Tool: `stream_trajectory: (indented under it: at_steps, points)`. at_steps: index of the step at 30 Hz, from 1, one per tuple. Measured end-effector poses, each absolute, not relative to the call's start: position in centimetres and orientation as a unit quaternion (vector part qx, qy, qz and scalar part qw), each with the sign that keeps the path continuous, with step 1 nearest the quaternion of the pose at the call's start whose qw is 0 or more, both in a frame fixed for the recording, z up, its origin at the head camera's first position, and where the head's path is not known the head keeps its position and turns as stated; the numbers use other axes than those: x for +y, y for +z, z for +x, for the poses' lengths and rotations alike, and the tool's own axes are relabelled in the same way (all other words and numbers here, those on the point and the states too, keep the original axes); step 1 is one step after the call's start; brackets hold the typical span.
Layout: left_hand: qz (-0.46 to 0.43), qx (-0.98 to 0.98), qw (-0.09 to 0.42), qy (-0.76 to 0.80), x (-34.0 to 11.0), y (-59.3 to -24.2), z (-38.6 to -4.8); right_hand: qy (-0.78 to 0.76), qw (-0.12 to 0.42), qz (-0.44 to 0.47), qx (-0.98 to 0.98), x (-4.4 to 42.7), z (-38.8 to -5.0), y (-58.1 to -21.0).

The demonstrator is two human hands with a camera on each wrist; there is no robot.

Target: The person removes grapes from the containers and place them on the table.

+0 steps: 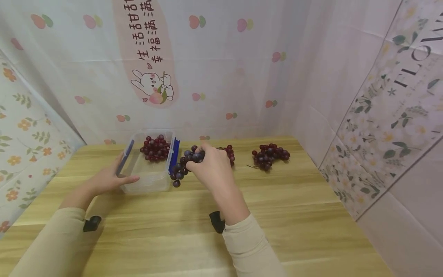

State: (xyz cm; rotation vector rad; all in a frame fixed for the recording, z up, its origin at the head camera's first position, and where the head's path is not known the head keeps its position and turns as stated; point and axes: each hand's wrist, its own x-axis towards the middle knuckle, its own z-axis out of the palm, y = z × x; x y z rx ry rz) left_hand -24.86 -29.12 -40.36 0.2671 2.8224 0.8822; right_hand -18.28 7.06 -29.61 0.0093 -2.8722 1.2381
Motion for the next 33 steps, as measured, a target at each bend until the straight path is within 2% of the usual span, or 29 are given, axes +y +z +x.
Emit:
stream_trajectory:
  at_steps: [13,27,33]
  points:
    - [0.079,0.952,0.093,0.281,-29.3,-40.6,-25.2,0.346,-0.028,-0.004,-0.938,9.6,-18.0,-34.0]
    - [0.081,0.949,0.095,0.289,-29.2,-40.2,-25.0,0.214,-0.057,0.069,-0.973,11.2,-17.0,-36.7]
    - [0.083,0.949,0.097,0.289,-29.3,-40.2,-25.1,0.192,-0.093,0.083,-0.974,11.8,-16.0,-37.0]
